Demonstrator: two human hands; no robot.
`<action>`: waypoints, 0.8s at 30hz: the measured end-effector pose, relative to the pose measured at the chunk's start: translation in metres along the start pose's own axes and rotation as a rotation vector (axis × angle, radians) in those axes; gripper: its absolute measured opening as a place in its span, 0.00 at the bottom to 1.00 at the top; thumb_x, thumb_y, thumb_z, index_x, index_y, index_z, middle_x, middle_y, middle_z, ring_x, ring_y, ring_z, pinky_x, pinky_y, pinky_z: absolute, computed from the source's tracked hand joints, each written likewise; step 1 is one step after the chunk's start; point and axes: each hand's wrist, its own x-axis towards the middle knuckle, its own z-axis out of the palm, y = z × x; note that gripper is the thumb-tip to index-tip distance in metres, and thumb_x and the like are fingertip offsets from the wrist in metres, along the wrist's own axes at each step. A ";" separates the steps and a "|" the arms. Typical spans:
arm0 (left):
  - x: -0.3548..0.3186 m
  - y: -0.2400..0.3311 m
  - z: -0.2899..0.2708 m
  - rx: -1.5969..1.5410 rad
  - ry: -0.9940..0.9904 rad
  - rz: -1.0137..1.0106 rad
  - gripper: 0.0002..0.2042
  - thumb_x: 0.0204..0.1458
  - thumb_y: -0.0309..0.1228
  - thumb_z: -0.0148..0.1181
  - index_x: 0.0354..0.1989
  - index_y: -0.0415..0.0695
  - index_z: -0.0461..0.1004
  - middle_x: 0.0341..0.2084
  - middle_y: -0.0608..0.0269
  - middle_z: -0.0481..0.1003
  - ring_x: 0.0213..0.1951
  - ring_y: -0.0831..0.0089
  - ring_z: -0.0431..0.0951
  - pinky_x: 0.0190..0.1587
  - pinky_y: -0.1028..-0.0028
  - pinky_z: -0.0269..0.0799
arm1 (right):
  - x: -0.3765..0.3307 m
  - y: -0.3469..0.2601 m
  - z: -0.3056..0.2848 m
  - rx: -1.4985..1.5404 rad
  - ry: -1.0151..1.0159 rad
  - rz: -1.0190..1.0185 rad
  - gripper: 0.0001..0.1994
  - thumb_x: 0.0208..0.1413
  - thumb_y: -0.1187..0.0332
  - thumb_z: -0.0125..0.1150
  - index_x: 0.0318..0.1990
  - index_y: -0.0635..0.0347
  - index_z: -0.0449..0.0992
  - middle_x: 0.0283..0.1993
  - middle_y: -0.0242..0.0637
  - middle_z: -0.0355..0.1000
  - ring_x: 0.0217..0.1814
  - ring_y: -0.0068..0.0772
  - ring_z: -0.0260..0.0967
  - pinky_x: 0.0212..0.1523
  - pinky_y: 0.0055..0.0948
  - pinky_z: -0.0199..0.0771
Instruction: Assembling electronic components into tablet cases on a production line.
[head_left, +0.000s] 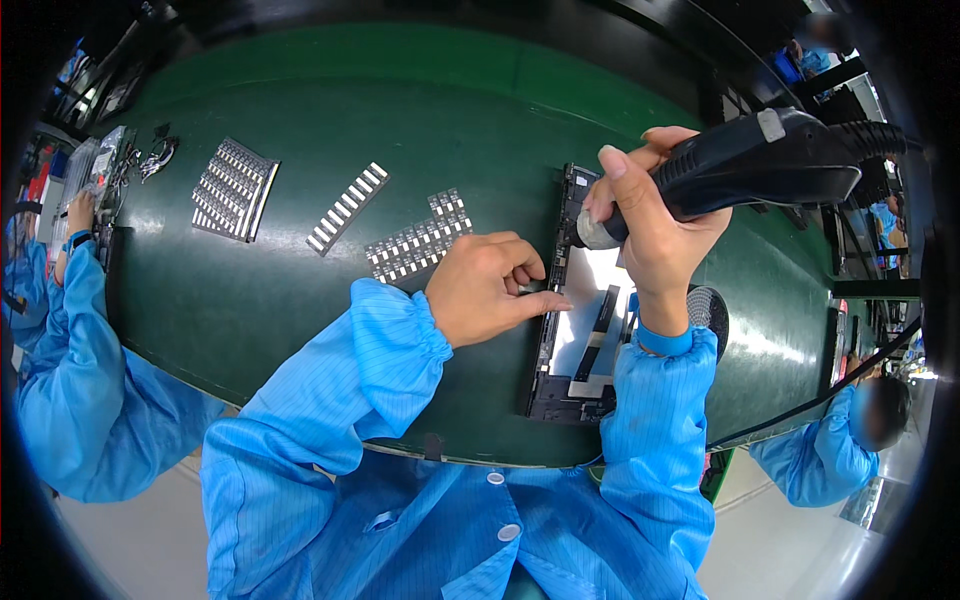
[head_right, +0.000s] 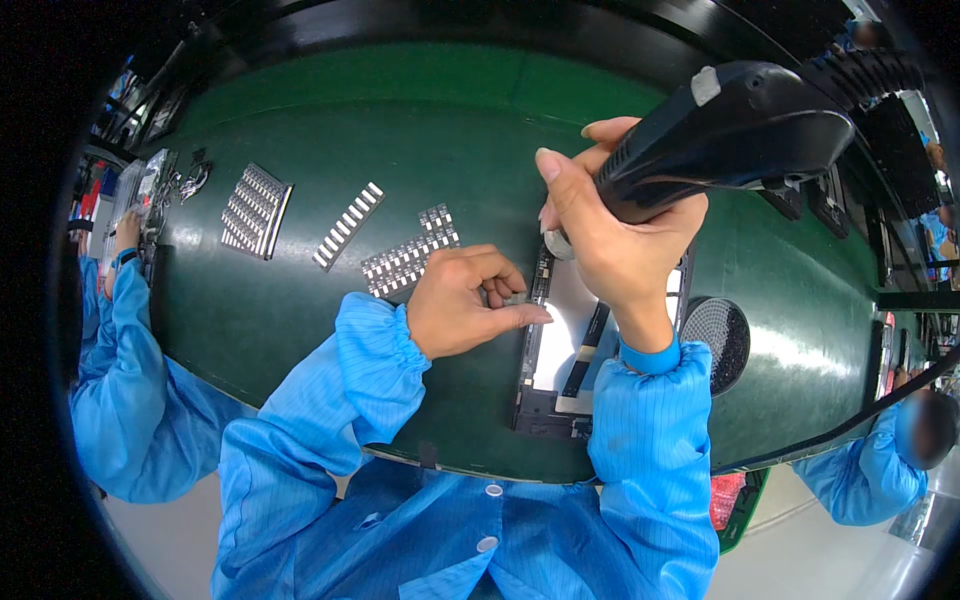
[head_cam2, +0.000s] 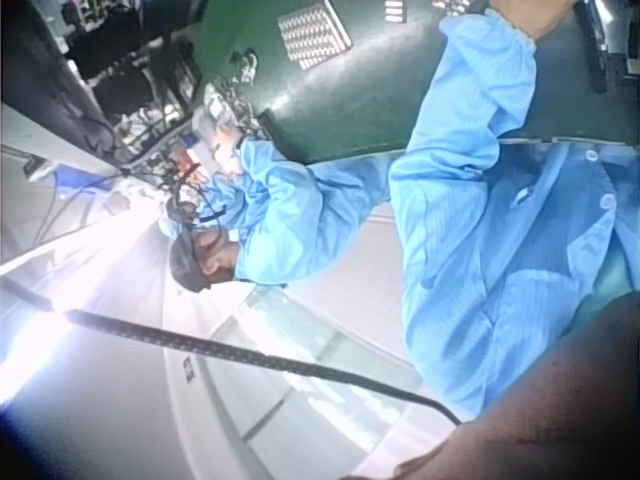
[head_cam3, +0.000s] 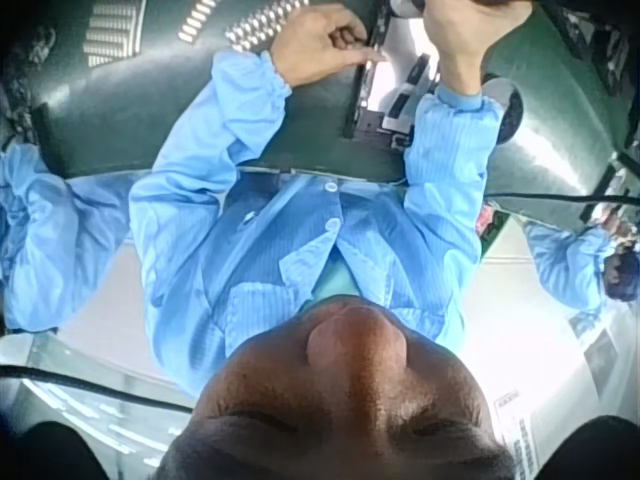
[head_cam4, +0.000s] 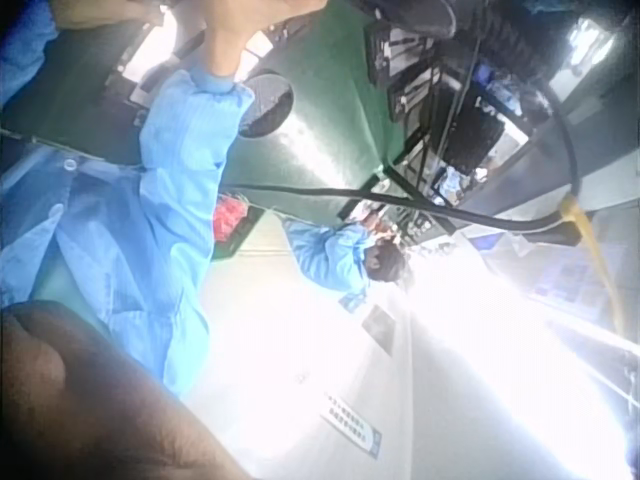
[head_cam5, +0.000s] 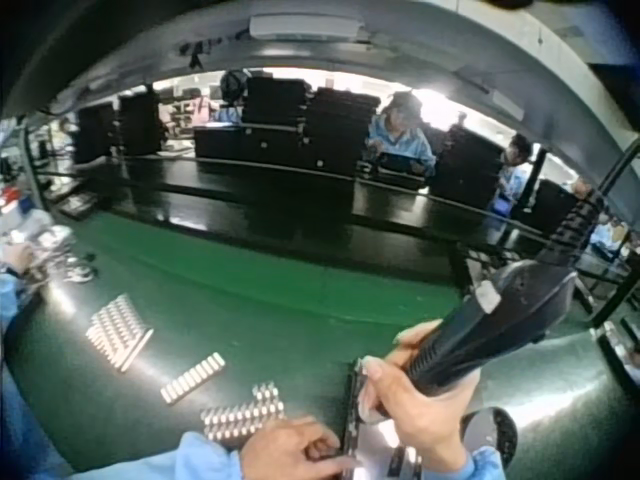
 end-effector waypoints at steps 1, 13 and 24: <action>-0.001 -0.001 0.000 -0.001 -0.003 0.007 0.15 0.38 0.35 0.73 0.24 0.36 0.75 0.19 0.62 0.74 0.19 0.78 0.74 0.23 0.80 0.71 | -0.001 -0.001 0.001 0.000 -0.001 0.002 0.13 0.46 0.83 0.64 0.39 0.69 0.68 0.19 0.34 0.70 0.17 0.20 0.67 0.20 0.18 0.66; 0.001 -0.005 0.004 -0.233 0.085 -0.252 0.09 0.50 0.29 0.62 0.25 0.35 0.75 0.10 0.63 0.70 0.14 0.82 0.69 0.16 0.80 0.61 | -0.009 -0.005 0.005 -0.064 0.017 0.005 0.11 0.45 0.82 0.65 0.36 0.68 0.70 0.19 0.33 0.71 0.18 0.19 0.68 0.19 0.17 0.64; -0.001 -0.006 0.001 -0.345 0.114 -0.272 0.10 0.52 0.31 0.62 0.28 0.34 0.75 0.15 0.65 0.74 0.17 0.84 0.72 0.19 0.81 0.65 | -0.029 -0.065 -0.086 -0.109 0.214 -0.235 0.16 0.50 0.80 0.59 0.48 0.67 0.66 0.22 0.40 0.69 0.19 0.30 0.69 0.26 0.33 0.72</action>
